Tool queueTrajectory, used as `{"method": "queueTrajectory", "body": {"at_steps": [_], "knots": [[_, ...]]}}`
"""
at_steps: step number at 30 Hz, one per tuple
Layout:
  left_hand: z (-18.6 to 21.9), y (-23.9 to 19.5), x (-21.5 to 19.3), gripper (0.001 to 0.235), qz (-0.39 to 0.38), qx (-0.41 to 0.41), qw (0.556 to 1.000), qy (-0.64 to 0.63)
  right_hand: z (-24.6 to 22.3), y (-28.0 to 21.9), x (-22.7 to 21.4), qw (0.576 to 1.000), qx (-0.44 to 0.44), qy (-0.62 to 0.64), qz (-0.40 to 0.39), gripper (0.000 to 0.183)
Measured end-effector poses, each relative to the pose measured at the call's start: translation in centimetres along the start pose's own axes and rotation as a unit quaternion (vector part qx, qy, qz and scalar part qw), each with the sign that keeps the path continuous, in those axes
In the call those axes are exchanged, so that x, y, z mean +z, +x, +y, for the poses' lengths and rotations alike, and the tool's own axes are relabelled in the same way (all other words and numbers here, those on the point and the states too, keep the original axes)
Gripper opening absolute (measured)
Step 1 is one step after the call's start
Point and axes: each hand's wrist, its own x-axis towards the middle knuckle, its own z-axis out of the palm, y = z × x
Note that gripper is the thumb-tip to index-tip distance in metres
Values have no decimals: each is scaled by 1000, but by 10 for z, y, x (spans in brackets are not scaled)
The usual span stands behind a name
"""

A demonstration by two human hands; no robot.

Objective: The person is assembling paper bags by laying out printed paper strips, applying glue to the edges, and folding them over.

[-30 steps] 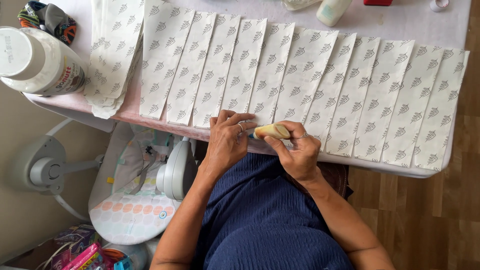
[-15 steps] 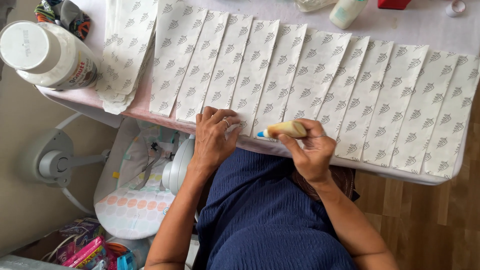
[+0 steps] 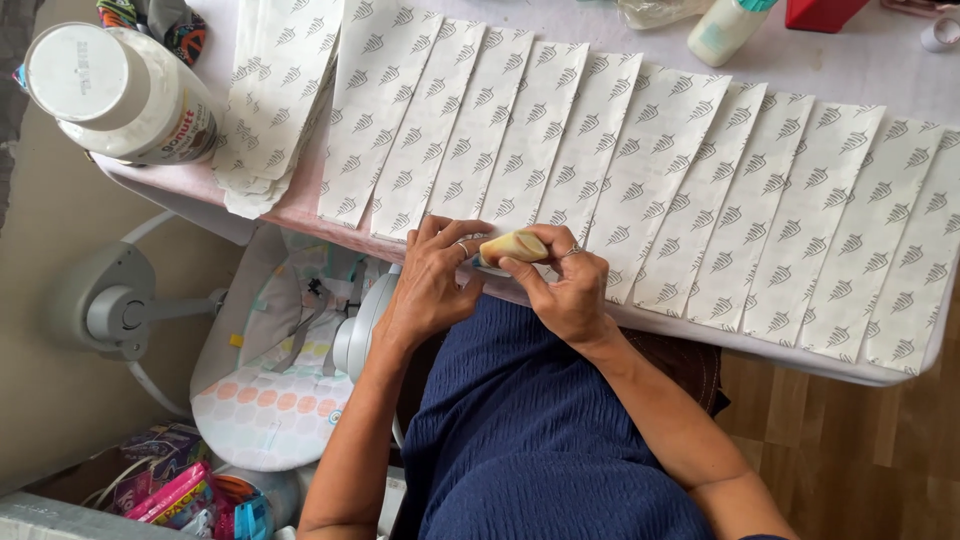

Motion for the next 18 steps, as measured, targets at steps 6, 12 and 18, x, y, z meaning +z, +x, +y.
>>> {"method": "queueTrajectory", "body": {"at_steps": [6, 12, 18], "knots": [[7, 5, -5, 33, -2, -15, 1000, -16, -11, -8, -28, 1000, 22, -5, -3, 23], [2, 5, 6, 29, 18, -25, 1000, -4, -6, -16, -34, 1000, 17, 0, 15, 22], [7, 5, 5, 29, 27, -24, 999, -2, 5, -11, -13, 999, -13, -43, 8, 24]]}}
